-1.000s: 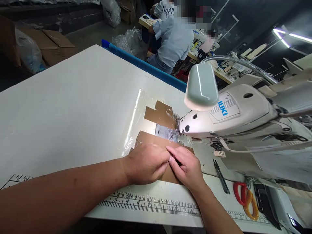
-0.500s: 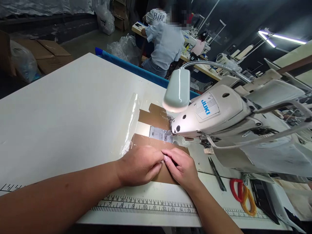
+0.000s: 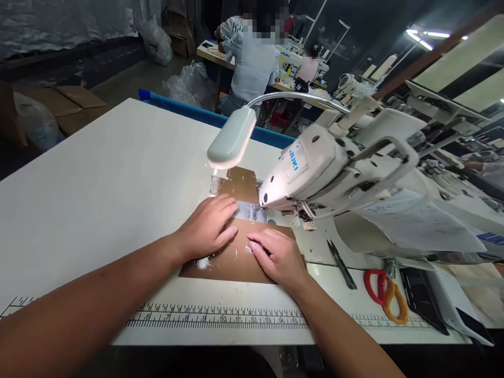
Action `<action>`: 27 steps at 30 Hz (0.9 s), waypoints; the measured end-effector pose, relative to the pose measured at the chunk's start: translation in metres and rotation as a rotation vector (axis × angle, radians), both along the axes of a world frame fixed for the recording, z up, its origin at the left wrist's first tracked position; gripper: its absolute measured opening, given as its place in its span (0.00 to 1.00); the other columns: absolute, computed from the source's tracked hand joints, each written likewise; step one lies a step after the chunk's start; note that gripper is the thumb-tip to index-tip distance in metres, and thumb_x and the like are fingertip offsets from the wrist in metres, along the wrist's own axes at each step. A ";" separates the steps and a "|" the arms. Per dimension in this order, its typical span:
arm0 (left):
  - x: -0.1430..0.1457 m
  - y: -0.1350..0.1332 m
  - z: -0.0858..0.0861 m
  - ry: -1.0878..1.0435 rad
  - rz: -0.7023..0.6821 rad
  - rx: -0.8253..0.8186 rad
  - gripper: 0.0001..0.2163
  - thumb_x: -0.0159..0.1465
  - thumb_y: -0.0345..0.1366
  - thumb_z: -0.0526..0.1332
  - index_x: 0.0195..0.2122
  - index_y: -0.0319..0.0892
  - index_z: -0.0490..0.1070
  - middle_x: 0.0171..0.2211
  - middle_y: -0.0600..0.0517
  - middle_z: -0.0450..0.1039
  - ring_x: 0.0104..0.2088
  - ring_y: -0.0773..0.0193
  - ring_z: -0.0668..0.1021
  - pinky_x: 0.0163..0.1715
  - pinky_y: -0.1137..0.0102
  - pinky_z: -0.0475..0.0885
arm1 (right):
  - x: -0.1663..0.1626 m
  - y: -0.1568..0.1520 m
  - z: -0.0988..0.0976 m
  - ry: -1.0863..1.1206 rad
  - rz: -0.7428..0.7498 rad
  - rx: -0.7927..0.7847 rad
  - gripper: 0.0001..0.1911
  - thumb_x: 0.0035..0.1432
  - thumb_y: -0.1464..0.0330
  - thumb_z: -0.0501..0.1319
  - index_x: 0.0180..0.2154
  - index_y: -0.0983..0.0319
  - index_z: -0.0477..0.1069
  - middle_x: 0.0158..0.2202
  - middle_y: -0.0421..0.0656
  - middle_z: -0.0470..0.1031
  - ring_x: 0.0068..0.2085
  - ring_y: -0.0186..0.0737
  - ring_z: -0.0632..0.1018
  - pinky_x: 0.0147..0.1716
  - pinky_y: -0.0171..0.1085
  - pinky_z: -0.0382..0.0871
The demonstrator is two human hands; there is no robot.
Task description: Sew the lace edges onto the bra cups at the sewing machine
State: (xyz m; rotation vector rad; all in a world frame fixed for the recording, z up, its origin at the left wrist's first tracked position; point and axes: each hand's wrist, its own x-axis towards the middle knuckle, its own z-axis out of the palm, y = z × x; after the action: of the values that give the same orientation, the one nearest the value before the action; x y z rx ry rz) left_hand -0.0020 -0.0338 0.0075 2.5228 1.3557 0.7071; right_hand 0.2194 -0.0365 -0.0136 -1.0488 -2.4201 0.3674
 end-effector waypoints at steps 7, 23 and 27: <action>0.011 0.001 -0.001 0.335 0.046 -0.010 0.24 0.68 0.44 0.48 0.61 0.37 0.57 0.58 0.41 0.62 0.55 0.51 0.66 0.54 0.55 0.60 | 0.001 0.002 -0.003 0.021 0.017 0.000 0.10 0.63 0.69 0.55 0.40 0.60 0.76 0.34 0.42 0.77 0.36 0.39 0.75 0.36 0.37 0.65; 0.042 0.010 0.004 0.532 0.325 -0.005 0.24 0.68 0.48 0.45 0.61 0.46 0.61 0.50 0.42 0.65 0.48 0.48 0.68 0.44 0.56 0.67 | 0.005 0.002 0.003 0.049 0.040 -0.038 0.10 0.61 0.71 0.56 0.39 0.59 0.76 0.38 0.42 0.78 0.40 0.40 0.75 0.40 0.36 0.64; 0.037 -0.005 0.006 0.526 0.418 -0.011 0.24 0.68 0.49 0.46 0.57 0.41 0.65 0.50 0.41 0.66 0.50 0.49 0.69 0.47 0.56 0.67 | 0.007 -0.001 0.004 0.066 0.031 -0.029 0.11 0.61 0.71 0.56 0.37 0.59 0.77 0.37 0.41 0.79 0.40 0.40 0.75 0.38 0.36 0.64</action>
State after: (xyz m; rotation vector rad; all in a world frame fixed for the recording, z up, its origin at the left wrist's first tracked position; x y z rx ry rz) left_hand 0.0353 -0.0385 0.0134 2.5404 2.0833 0.0743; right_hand 0.2265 -0.0373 -0.0099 -0.9964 -2.3819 0.4416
